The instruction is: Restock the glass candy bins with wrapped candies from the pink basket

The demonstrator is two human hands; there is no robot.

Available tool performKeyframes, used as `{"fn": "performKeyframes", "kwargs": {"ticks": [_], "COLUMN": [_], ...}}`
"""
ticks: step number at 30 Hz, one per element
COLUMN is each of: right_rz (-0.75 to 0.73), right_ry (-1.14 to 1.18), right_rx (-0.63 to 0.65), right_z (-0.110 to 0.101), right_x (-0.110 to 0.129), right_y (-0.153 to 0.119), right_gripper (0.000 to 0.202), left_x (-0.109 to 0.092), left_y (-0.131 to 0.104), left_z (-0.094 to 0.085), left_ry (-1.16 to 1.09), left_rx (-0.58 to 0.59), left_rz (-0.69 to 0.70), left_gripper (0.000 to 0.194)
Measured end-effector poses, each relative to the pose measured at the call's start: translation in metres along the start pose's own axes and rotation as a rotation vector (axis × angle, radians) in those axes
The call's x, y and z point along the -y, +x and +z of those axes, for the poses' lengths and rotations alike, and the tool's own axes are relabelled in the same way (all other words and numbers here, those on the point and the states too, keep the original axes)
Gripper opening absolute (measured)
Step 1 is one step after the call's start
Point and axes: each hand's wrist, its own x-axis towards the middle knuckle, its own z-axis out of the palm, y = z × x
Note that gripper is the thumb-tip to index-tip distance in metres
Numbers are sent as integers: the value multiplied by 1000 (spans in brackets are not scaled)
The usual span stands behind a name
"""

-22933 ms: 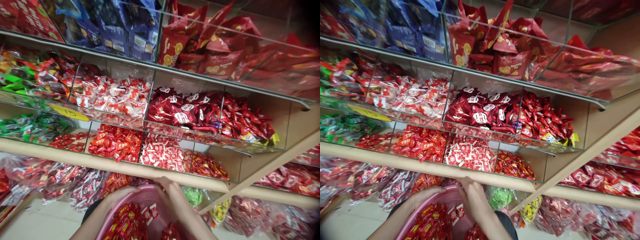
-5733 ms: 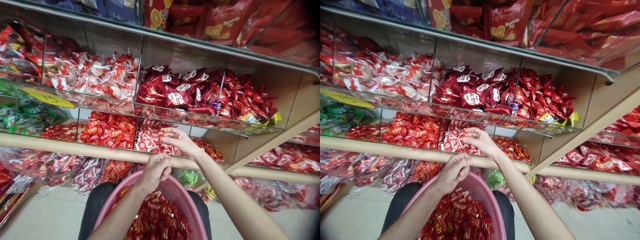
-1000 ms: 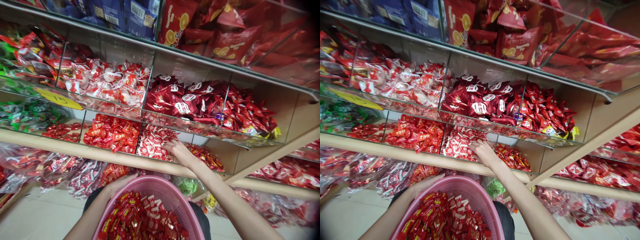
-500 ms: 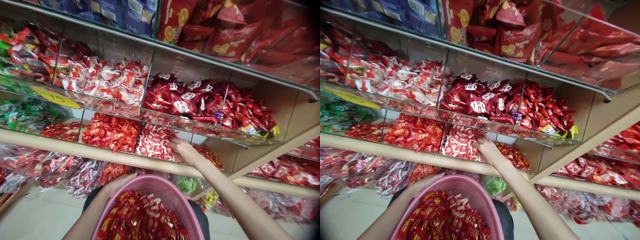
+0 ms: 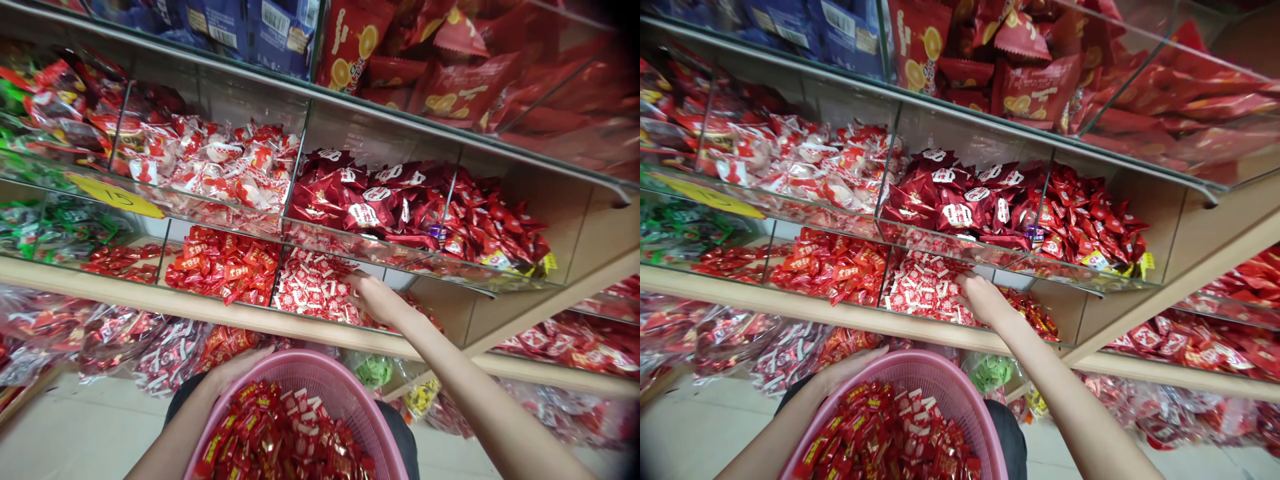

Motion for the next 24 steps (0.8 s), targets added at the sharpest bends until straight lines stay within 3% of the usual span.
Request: {"fn": "performKeyframes", "kwargs": {"ticks": [5, 13, 19, 24], "right_rz": [200, 390, 370, 342], "right_ry": [-166, -78, -1, 17], "right_rx": [100, 188, 230, 144], "right_z": [9, 10, 19, 26], "right_x": [20, 36, 30, 28], "right_y": [0, 18, 20, 12], "right_gripper": [23, 27, 27, 22], "left_x": [2, 2, 3, 5], "left_y": [1, 2, 3, 4], "left_z": [-2, -3, -4, -4], "left_ry": [-27, -47, -35, -39], "left_rx": [98, 110, 93, 88], "left_rz": [-8, -41, -41, -47], "left_gripper": [50, 53, 53, 52]}}
